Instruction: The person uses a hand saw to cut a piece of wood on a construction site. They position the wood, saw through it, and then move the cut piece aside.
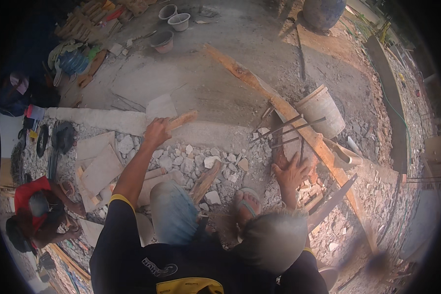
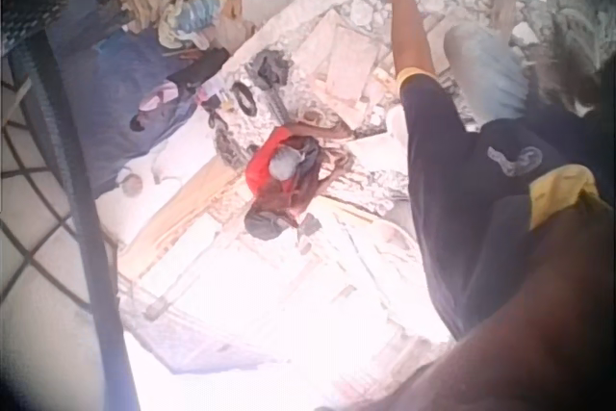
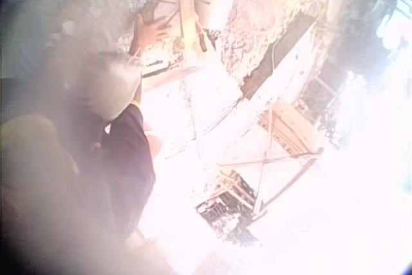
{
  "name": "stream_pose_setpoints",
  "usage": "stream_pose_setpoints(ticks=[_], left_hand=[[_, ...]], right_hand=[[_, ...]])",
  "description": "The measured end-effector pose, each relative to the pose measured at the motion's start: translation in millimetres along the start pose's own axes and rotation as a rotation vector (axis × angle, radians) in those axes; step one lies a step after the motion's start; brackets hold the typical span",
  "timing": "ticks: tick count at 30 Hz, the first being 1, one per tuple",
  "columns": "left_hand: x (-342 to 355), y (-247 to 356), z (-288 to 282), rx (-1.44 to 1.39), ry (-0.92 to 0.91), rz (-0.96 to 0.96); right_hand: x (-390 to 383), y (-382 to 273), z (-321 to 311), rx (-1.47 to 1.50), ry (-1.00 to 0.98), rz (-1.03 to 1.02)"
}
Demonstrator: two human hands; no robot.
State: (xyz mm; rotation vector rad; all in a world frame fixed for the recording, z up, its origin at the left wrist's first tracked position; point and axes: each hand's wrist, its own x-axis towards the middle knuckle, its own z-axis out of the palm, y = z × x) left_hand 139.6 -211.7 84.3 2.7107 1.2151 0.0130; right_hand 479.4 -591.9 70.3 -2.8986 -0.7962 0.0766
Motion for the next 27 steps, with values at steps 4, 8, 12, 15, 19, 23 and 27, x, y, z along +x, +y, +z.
stream_pose_setpoints(ticks=[4,8,12,15,19,23,27], left_hand=[[-9.4,-10.4,-35.5,-0.209,0.156,-0.086],[-14.5,-15.2,-47.3,-0.407,0.305,-0.068],[-29.2,-17.2,-51.2,-0.425,0.305,-0.04],[-41.2,-15.7,-49.5,-0.396,0.289,-0.028],[-44.0,-9.3,-38.2,-0.37,0.254,-0.016],[-42.4,-4.3,-30.4,-0.329,0.247,0.021],[-47.3,-6.4,-36.3,-0.307,0.231,0.042]], right_hand=[[12.8,-10.3,-0.3,-0.246,-0.133,-0.056],[33.9,-12.4,0.4,-0.358,-0.118,-0.347],[71.8,-14.0,-8.7,-0.088,-0.15,-0.367],[102.3,-17.2,-19.9,-0.131,-0.116,-0.606],[132.8,-22.4,-32.7,-0.228,-0.188,-0.859],[134.1,-17.7,-40.7,-0.259,-0.151,-0.875],[102.0,3.4,-41.1,-0.308,-0.214,-0.858]])
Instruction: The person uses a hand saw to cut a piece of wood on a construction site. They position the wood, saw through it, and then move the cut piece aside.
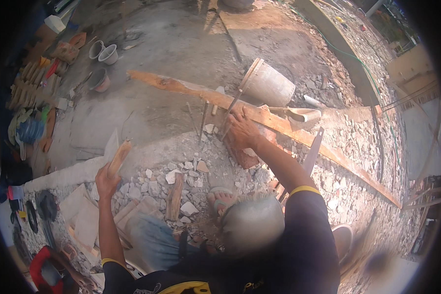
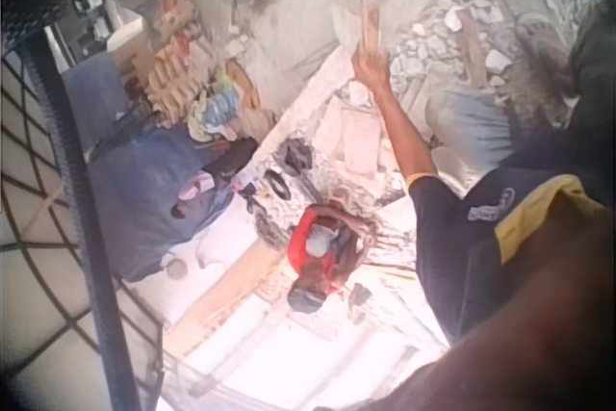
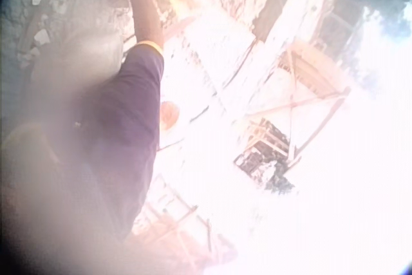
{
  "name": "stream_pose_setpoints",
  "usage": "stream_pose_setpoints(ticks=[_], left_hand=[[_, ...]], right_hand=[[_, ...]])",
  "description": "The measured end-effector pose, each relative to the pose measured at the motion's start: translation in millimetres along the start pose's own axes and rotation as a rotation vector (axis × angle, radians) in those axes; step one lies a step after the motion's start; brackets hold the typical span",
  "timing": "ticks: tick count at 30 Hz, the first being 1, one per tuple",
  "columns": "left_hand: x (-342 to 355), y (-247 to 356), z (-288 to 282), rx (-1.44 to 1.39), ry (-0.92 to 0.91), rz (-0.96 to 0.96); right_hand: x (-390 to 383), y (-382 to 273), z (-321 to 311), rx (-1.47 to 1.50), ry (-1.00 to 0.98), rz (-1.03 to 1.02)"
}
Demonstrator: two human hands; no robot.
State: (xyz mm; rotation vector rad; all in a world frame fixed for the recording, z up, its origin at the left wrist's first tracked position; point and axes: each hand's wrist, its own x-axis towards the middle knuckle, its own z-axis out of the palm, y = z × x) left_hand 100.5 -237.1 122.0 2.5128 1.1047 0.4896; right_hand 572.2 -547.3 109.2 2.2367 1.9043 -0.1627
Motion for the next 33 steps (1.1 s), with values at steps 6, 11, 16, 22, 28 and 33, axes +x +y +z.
stream_pose_setpoints(ticks=[6,11,16,22,28,33], left_hand=[[-6.4,-1.1,-3.0,-0.082,0.084,-0.087],[1.4,9.7,-6.9,-0.067,0.299,-0.085],[5.9,29.9,-39.0,-0.289,0.411,-0.351],[-19.0,38.4,-66.5,-0.133,0.48,-0.122],[-28.4,45.7,-69.6,0.068,0.367,0.008],[-16.1,64.1,-51.6,0.176,0.236,0.029]], right_hand=[[-73.6,-38.4,39.5,0.216,0.209,0.225],[-93.3,-76.6,63.8,0.296,0.253,0.565],[-84.3,-105.4,61.8,0.326,0.465,0.707],[-51.6,-161.8,23.3,0.446,0.45,0.233],[42.0,-235.2,-16.1,0.629,0.235,-0.077],[119.4,-281.1,-16.4,0.584,0.103,-0.096]])
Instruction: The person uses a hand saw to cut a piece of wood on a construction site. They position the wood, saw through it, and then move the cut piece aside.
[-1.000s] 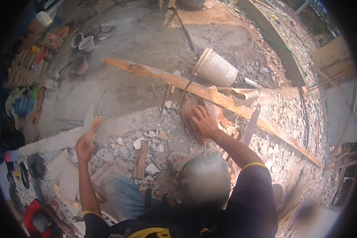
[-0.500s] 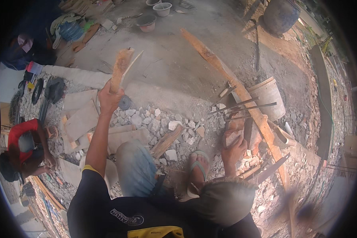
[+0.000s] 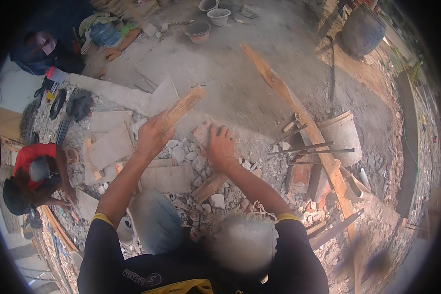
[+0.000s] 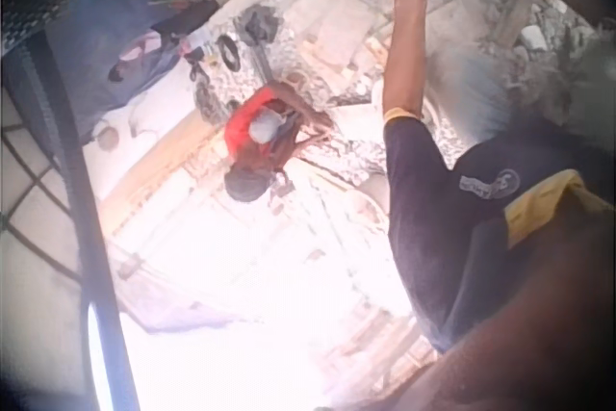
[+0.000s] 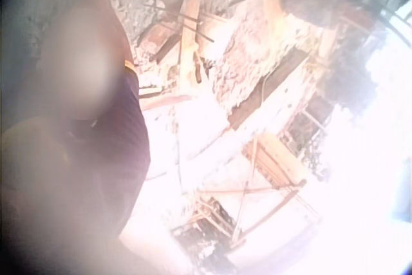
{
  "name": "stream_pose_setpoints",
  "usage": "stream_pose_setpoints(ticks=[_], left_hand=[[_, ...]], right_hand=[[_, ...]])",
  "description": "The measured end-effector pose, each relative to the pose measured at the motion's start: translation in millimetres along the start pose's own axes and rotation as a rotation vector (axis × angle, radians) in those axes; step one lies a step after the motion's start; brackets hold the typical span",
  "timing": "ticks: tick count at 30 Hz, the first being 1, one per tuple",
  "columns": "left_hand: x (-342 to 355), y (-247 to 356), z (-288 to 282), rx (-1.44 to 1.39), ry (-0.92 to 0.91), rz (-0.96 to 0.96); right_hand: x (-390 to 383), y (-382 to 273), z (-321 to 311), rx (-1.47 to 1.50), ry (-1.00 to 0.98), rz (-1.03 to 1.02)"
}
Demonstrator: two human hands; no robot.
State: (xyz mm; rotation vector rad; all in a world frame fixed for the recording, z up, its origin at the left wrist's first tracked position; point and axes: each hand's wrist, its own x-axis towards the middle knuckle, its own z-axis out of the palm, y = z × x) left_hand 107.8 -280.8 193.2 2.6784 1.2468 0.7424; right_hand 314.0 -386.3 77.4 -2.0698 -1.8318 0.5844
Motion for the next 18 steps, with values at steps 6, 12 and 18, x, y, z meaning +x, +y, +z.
stream_pose_setpoints(ticks=[6,12,18], left_hand=[[3.9,12.2,67.0,0.104,-0.307,-0.024],[-25.5,28.7,161.7,0.287,-0.306,0.067],[-41.0,34.8,168.6,0.113,-0.408,-0.192]], right_hand=[[13.7,13.5,36.2,-0.028,-0.111,-0.004],[-56.9,56.7,41.2,0.212,-0.02,-0.078],[-163.8,100.7,5.4,0.305,0.174,-0.005]])
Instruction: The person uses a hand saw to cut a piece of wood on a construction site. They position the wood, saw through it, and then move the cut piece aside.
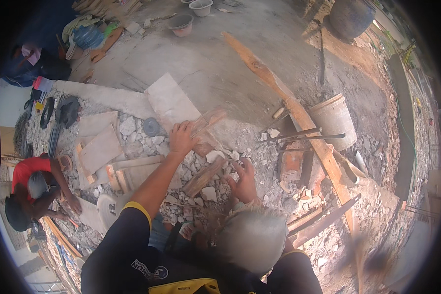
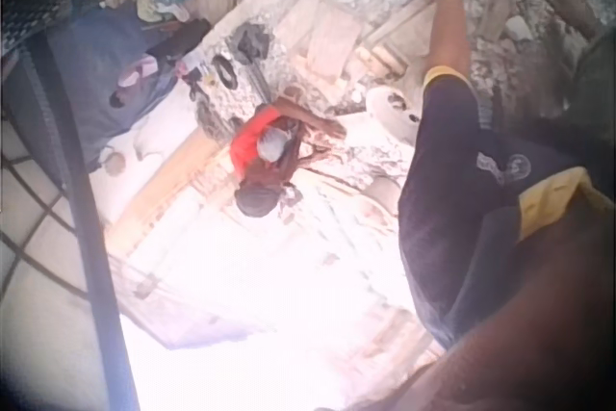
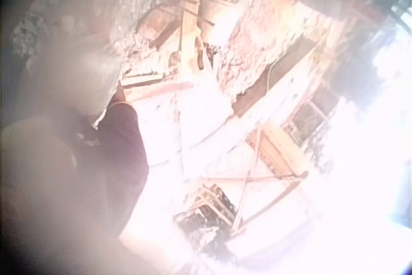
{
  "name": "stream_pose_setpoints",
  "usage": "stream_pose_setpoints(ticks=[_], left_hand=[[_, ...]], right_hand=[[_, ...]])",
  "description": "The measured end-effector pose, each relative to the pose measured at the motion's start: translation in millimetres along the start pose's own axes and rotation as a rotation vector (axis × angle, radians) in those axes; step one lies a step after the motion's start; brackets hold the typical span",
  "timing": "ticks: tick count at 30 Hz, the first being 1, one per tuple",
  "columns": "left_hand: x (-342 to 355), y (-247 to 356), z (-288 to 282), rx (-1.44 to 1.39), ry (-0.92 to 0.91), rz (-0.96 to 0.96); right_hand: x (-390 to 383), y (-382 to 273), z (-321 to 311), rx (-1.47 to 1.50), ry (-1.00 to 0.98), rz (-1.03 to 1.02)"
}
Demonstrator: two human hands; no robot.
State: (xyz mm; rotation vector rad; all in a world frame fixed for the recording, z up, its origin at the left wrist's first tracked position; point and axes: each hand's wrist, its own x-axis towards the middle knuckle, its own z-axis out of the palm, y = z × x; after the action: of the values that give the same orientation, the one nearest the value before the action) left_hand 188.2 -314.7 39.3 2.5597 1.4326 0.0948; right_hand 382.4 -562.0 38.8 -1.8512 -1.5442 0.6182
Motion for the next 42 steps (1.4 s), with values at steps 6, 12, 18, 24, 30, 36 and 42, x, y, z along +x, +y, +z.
stream_pose_setpoints(ticks=[6,12,18,24,30,36,42], left_hand=[[0.0,20.2,-21.8,0.037,-0.227,-0.301],[5.7,9.6,-20.3,0.038,-0.289,-0.202],[9.1,-6.0,-17.2,0.08,-0.284,-0.116],[36.9,-45.7,-24.7,0.143,-0.26,0.05],[48.5,-44.2,-36.4,0.06,-0.353,-0.015],[43.5,-24.2,-32.2,0.068,-0.3,-0.144],[42.0,-22.3,-21.1,0.114,-0.271,-0.161]], right_hand=[[-55.3,10.3,-37.3,-0.045,0.481,0.264],[20.9,-11.9,11.2,-0.069,0.155,-0.143],[125.2,-32.2,91.4,-0.14,0.02,-0.111],[172.4,-47.1,138.7,0.112,0.187,0.201],[137.2,-37.2,95.2,0.212,0.014,0.129],[-3.5,-7.6,-17.4,0.036,0.385,0.288],[-141.0,18.7,-78.5,-0.473,0.579,0.541]])
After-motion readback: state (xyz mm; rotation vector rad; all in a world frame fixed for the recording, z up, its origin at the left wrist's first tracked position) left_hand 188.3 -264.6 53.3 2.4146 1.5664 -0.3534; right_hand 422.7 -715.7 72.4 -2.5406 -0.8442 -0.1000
